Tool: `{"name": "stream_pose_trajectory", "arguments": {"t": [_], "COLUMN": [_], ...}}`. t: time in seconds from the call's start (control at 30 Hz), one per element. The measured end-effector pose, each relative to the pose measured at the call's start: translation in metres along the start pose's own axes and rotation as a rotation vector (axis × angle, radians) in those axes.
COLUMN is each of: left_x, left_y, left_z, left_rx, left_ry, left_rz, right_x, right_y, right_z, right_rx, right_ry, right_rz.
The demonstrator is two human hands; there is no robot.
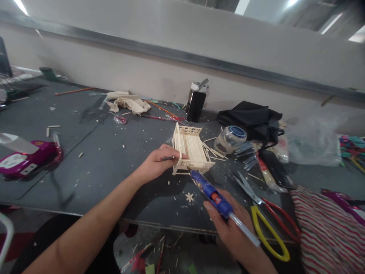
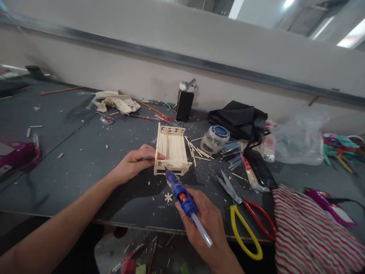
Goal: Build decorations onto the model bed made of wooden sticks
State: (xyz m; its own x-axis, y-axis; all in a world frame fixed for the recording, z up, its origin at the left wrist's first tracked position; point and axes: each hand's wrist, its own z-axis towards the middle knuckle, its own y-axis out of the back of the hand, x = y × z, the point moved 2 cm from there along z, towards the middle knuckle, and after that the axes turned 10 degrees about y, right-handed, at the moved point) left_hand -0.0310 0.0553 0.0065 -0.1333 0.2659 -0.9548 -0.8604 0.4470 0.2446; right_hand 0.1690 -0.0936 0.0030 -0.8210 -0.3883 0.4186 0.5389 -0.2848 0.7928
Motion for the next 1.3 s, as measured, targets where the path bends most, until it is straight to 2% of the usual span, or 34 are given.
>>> {"name": "stream_pose_trajectory", "arguments": {"t": [0.13, 0.43, 1.3], "left_x": [0.0, 0.001, 0.014], "left_y": [0.0, -0.001, -0.004], "left_z": [0.0, 0.0, 0.0], "left_rx": [-0.02, -0.028, -0.028], "left_ry": [-0.024, -0.01, 0.074], "left_rz": [-0.015, -0.046, -0.183], "right_x": [-0.002, 0.0, 0.004], "right_y": [-0.003, -0.005, -0.007], "right_z": [-0.003, -0.003, 0.0], "right_rx": [-0.047, -0.068, -0.058], "right_ry": [0.034, 0.073, 0.023], "right_rz": [-0.057, -0.093, -0.022]}}
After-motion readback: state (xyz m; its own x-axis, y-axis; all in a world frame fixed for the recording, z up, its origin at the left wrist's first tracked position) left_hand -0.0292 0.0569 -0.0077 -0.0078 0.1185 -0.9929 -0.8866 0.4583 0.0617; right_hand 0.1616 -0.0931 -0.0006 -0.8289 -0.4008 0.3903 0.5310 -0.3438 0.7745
